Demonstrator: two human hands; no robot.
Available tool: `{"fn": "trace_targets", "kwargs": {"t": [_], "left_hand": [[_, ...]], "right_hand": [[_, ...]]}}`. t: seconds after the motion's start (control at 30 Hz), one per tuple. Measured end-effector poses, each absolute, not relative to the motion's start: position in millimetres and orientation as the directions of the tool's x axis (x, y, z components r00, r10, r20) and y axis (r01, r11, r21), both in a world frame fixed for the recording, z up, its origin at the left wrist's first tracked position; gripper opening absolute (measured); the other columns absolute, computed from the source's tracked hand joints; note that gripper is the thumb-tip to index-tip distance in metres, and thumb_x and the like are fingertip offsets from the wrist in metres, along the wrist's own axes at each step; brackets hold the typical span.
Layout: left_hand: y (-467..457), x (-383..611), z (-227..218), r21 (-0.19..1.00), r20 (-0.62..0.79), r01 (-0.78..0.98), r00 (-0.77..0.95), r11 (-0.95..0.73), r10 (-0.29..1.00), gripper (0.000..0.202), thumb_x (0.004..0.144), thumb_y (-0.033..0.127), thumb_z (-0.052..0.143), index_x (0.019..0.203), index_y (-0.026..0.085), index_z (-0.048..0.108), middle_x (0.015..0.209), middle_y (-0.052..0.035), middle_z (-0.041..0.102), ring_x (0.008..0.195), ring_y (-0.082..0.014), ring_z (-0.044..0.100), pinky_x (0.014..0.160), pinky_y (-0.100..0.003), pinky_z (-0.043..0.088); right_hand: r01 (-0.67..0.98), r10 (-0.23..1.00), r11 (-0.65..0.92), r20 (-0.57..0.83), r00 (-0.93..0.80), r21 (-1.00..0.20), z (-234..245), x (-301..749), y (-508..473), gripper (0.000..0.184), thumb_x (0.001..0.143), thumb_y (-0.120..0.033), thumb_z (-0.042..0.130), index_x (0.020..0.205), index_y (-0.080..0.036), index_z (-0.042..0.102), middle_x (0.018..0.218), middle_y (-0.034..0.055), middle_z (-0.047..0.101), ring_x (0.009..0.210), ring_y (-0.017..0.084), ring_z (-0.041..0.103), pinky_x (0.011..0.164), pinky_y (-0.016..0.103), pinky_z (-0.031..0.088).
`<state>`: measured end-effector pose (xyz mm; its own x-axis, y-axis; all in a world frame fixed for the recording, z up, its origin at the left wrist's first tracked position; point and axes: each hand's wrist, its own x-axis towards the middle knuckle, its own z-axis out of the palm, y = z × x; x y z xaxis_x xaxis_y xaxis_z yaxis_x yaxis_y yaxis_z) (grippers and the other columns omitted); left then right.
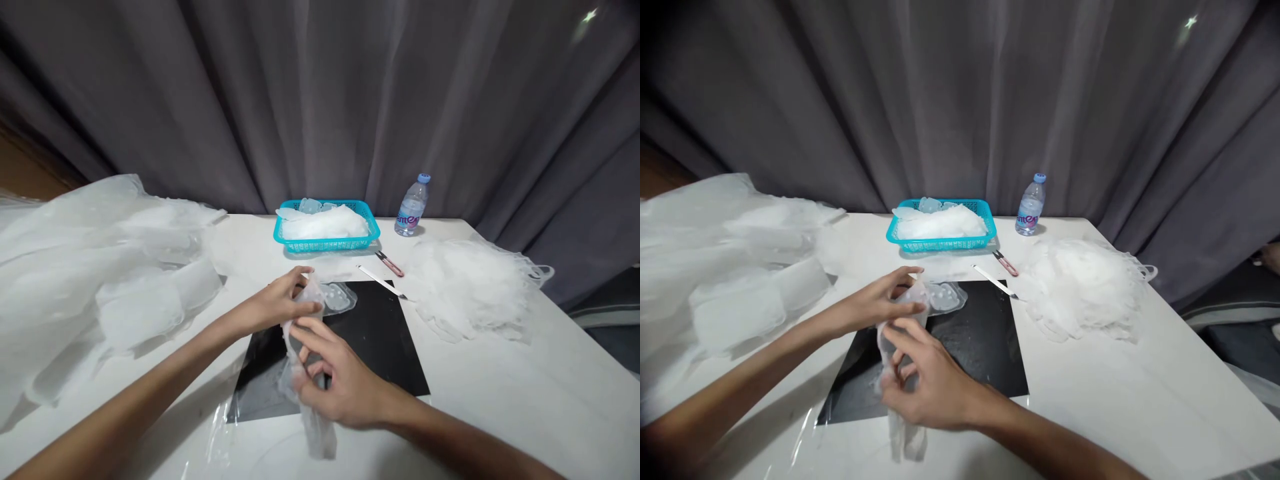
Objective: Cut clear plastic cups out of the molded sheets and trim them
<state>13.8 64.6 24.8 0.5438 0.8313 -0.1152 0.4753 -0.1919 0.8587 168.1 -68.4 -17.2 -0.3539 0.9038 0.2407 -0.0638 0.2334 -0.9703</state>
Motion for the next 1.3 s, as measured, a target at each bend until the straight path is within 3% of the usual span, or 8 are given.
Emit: {"fn": "trace_targets", "kwargs": {"t": [0.2,0.3,0.47,0.6,0.73,0.87,1.07,1.3], "left_hand": [[59.8,19.1,34.8,0.969,-0.220,0.219,0.549,0.116,0.806,0.066,0.071,0.026,0.071,0.136,0.023,0.060,0.110,-0.0048,0.075,0.092,-0.0229,0.073,0.082,-0.033,0.056],[60.2,21.5,24.4,0.981,-0.189,0.129,0.524,0.142,0.830,0.055,0.069,0.022,0.062,0.123,0.023,0.066,0.109,-0.0050,0.077,0.093,-0.0249,0.073,0.080,-0.034,0.058],[52.1,23.5,19.8,0.992,-0.121,0.069,0.687,0.101,0.716,0.059,0.077,0.021,0.057,0.135,0.028,0.064,0.125,-0.0101,0.075,0.115,-0.0318,0.072,0.096,-0.047,0.058],[50.3,21.3,19.4,0.959,-0.047,0.208,0.785,-0.191,0.618,0.050,0.096,0.034,0.058,0.146,0.031,0.056,0.130,-0.0104,0.072,0.126,-0.0301,0.067,0.103,-0.048,0.056],[54.3,18.4,-3.2,0.769,0.265,0.376,0.549,-0.517,0.793,0.043,0.088,0.045,0.074,0.123,0.021,0.062,0.115,-0.0084,0.069,0.105,-0.0260,0.069,0.096,-0.047,0.060],[34.8,19.8,-24.9,0.471,0.302,0.442,0.732,-0.763,0.610,0.055,0.094,0.033,0.070,0.144,0.021,0.052,0.145,-0.0166,0.056,0.138,-0.0335,0.053,0.116,-0.054,0.047],[-2.1,26.2,-30.4,0.221,0.199,0.375,0.887,-0.900,0.418,0.065,0.109,0.040,0.044,0.167,0.019,0.023,0.170,-0.0145,0.034,0.157,-0.0292,0.033,0.127,-0.046,0.034],[-36.6,16.6,-31.5,0.022,0.216,0.521,0.831,-0.853,0.513,0.062,0.108,0.039,0.038,0.160,0.006,0.040,0.161,-0.0244,0.045,0.150,-0.0381,0.045,0.115,-0.052,0.043]], "right_hand": [[-0.048,0.972,0.233,0.233,0.014,-0.971,-19.7,201.1,-54.7,0.029,0.104,-0.039,0.055,0.095,-0.020,0.076,0.094,0.0056,0.071,0.075,0.014,0.061,0.073,0.029,0.055],[0.112,0.944,0.292,0.305,0.125,-0.950,-26.6,214.1,-43.2,0.017,0.097,-0.036,0.065,0.103,-0.021,0.071,0.099,0.0049,0.068,0.087,0.017,0.063,0.083,0.032,0.055],[-0.140,0.975,0.157,0.132,0.176,-0.978,-35.5,220.3,-27.4,0.038,0.090,-0.048,0.072,0.115,-0.023,0.056,0.116,0.0073,0.066,0.094,0.018,0.070,0.085,0.034,0.060],[-0.258,0.960,0.168,0.098,0.262,-0.952,-39.0,230.3,-16.1,0.056,0.082,-0.047,0.081,0.120,-0.025,0.047,0.110,0.0053,0.070,0.094,0.019,0.074,0.085,0.035,0.062],[-0.069,0.920,0.212,0.175,0.350,-0.975,-49.2,247.6,-8.4,0.054,0.085,-0.044,0.075,0.124,-0.026,0.043,0.116,0.0075,0.067,0.085,0.019,0.074,0.061,0.028,0.062],[0.238,0.910,0.177,0.252,0.331,-0.955,-62.5,270.3,-2.5,0.036,0.093,-0.039,0.060,0.124,-0.024,0.048,0.116,0.0097,0.066,0.061,0.015,0.067,0.040,0.026,0.050],[0.500,0.900,0.187,0.351,0.258,-0.845,-56.1,315.6,8.0,0.035,0.087,-0.024,0.056,0.120,-0.019,0.066,0.119,0.0124,0.071,0.080,0.022,0.065,0.077,0.040,0.057],[0.606,0.938,0.266,0.346,0.017,-0.750,-44.0,328.9,5.1,0.037,0.095,-0.028,0.057,0.129,-0.023,0.069,0.123,0.0089,0.073,0.081,0.020,0.065,0.082,0.037,0.055]]}}
